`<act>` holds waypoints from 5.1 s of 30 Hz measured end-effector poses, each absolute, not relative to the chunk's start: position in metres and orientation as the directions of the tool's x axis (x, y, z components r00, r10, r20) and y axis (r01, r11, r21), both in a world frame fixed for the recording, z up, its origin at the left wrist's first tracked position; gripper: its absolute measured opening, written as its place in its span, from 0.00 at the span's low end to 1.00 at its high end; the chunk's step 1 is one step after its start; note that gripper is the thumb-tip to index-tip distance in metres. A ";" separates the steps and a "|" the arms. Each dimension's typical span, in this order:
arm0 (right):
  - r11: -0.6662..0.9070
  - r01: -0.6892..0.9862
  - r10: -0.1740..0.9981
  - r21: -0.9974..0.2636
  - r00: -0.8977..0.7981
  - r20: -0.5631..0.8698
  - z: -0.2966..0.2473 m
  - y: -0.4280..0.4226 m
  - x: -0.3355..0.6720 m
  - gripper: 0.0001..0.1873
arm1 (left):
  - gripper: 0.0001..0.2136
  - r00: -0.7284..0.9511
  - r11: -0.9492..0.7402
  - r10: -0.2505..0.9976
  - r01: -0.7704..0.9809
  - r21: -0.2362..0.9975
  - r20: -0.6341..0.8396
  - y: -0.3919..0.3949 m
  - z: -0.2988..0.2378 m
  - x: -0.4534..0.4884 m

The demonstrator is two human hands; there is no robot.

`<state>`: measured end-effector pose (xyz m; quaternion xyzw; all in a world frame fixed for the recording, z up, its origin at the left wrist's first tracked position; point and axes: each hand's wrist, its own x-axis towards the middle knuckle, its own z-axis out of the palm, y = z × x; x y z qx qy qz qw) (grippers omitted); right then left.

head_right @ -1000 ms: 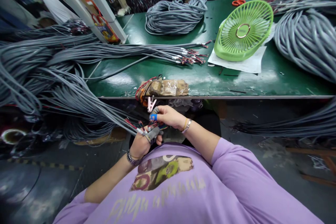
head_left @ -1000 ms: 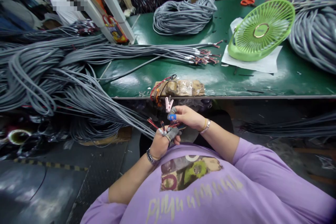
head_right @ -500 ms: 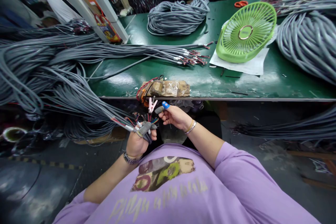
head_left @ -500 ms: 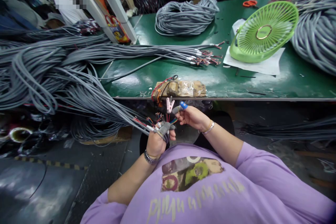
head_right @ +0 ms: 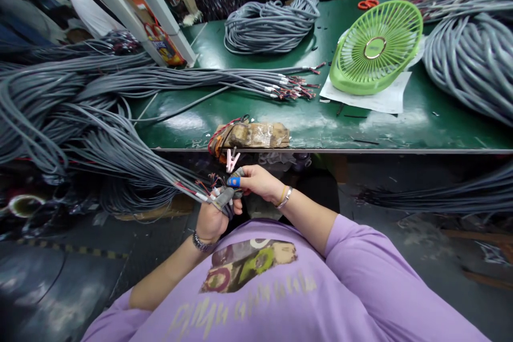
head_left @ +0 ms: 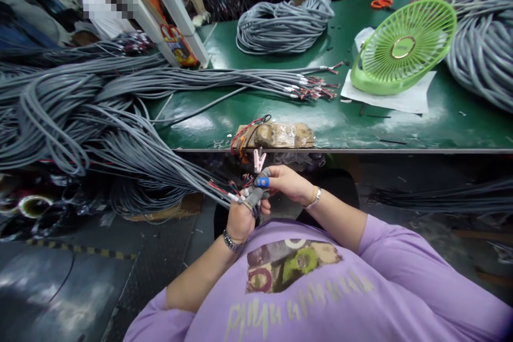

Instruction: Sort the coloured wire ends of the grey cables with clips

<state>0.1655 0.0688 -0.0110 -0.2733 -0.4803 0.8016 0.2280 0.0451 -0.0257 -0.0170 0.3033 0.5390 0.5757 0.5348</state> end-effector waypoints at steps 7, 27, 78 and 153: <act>-0.365 -0.139 0.707 -0.921 -0.685 -0.177 -0.010 0.063 0.162 0.21 | 0.14 -0.364 0.132 0.899 -0.303 0.944 -0.242 -0.025 -0.016 0.048; -0.263 -0.312 0.871 -0.913 -0.484 -0.085 -0.029 0.086 0.136 0.30 | 0.12 -0.230 0.167 0.926 -0.461 0.872 -0.299 -0.018 -0.002 0.040; -0.741 -0.551 0.657 -0.384 -0.713 -0.244 -0.031 0.088 0.122 0.25 | 0.12 -0.383 0.083 0.891 -0.391 0.917 -0.244 -0.019 -0.009 0.051; -0.347 -0.265 0.797 -0.900 -0.588 -0.134 -0.018 0.065 0.162 0.14 | 0.16 -0.057 0.285 0.948 -0.281 0.916 -0.313 -0.030 -0.031 0.045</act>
